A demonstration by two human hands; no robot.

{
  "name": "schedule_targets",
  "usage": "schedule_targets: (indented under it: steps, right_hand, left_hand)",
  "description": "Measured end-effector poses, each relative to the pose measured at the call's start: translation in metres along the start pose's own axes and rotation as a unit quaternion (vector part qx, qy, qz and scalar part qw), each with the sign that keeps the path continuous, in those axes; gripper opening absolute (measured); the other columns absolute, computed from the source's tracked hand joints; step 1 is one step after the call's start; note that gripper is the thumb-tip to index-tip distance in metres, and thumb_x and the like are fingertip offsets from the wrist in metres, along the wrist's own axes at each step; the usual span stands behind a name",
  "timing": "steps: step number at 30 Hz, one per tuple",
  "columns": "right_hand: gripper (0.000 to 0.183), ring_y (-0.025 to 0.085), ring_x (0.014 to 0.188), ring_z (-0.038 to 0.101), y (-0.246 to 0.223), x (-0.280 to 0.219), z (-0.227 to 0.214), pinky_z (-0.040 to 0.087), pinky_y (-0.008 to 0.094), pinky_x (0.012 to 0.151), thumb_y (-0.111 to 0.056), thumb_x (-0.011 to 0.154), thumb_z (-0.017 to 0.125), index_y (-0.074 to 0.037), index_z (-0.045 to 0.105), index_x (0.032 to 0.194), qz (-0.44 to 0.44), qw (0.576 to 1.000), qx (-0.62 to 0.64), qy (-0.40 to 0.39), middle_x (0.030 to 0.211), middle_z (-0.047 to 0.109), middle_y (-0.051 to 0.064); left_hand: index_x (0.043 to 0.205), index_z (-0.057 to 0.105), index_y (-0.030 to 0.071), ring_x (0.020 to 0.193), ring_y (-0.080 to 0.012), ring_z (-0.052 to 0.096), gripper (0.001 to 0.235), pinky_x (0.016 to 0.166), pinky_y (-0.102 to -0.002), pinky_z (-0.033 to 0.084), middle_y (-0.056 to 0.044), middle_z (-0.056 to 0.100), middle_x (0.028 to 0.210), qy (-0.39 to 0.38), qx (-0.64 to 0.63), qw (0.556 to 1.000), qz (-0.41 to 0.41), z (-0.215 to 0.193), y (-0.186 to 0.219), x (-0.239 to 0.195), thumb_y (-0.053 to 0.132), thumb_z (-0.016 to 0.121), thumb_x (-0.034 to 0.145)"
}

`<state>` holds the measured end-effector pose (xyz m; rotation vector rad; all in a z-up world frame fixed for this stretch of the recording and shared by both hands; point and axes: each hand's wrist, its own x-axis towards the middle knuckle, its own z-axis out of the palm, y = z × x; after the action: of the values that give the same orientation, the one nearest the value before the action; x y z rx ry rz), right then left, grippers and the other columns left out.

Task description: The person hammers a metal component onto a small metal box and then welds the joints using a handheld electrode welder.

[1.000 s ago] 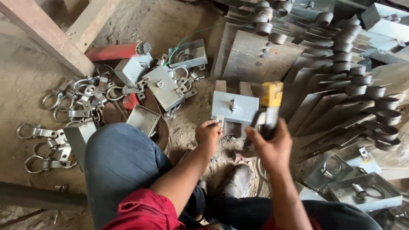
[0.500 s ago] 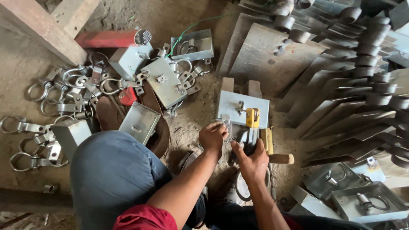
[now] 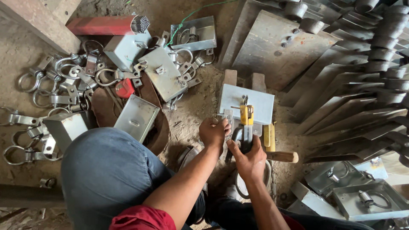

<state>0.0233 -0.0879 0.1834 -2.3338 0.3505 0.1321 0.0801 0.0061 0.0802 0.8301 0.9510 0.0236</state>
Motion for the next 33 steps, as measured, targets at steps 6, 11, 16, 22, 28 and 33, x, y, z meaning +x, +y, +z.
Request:
schedule_targets:
  steps: [6,11,16,22,28,33]
  right_hand:
    - [0.091,0.039,0.101,0.069,0.009,0.006,0.004,0.054,0.046,0.089,-0.055,0.076,0.085,0.012,0.055,0.128,-0.051,0.997,-0.053,0.014,0.107,0.070,0.030]
    - [0.073,0.034,0.093,0.074,-0.011,0.001,-0.004,0.056,0.044,0.086,-0.053,0.073,0.081,0.003,0.065,0.117,0.019,0.999,-0.030,-0.023,0.100,0.076,0.021]
    - [0.065,0.033,0.089,0.075,-0.017,0.000,-0.005,0.056,0.043,0.083,-0.050,0.072,0.082,0.000,0.067,0.111,0.017,0.999,-0.025,-0.020,0.096,0.076,0.018]
    - [0.062,0.033,0.088,0.075,-0.018,0.000,-0.005,0.056,0.043,0.082,-0.050,0.073,0.082,-0.001,0.068,0.108,0.022,0.999,-0.032,-0.023,0.094,0.077,0.019]
    - [0.064,0.032,0.085,0.075,-0.015,0.002,-0.003,0.057,0.043,0.080,-0.052,0.073,0.081,0.000,0.067,0.107,0.003,1.000,-0.022,-0.017,0.091,0.077,0.018]
    - [0.063,0.030,0.080,0.076,-0.010,0.006,-0.002,0.060,0.043,0.075,-0.055,0.072,0.080,-0.001,0.067,0.103,0.059,0.995,-0.058,-0.057,0.088,0.077,0.017]
  left_hand:
    - [0.083,0.052,0.000,0.071,-0.0264,0.075,0.022,0.065,-0.039,0.064,-0.019,0.069,0.086,0.002,-0.023,1.000,-0.013,0.002,0.001,0.000,-0.008,0.072,0.085]
    - [0.081,0.048,0.002,0.070,-0.0277,0.074,0.026,0.065,-0.040,0.064,-0.021,0.070,0.085,-0.001,-0.047,0.999,-0.015,0.003,-0.006,0.004,-0.009,0.071,0.085]
    - [0.078,0.047,0.003,0.069,-0.0272,0.074,0.029,0.063,-0.040,0.069,-0.020,0.069,0.082,0.006,-0.042,0.999,-0.011,0.003,-0.009,0.007,-0.009,0.073,0.084]
    - [0.073,0.045,0.004,0.057,-0.0220,0.069,0.034,0.044,-0.034,0.055,-0.015,0.065,0.071,0.024,0.001,1.000,0.001,0.002,0.002,-0.001,-0.006,0.076,0.083]
    - [0.069,0.040,0.006,0.049,-0.0188,0.063,0.042,0.038,-0.033,0.048,-0.012,0.061,0.063,0.036,0.032,0.999,-0.002,0.004,0.012,-0.008,-0.004,0.079,0.083]
    - [0.068,0.045,0.006,0.050,-0.0170,0.066,0.037,0.041,-0.031,0.052,-0.012,0.065,0.064,0.041,0.068,0.997,-0.013,0.003,0.017,-0.010,-0.003,0.077,0.085]
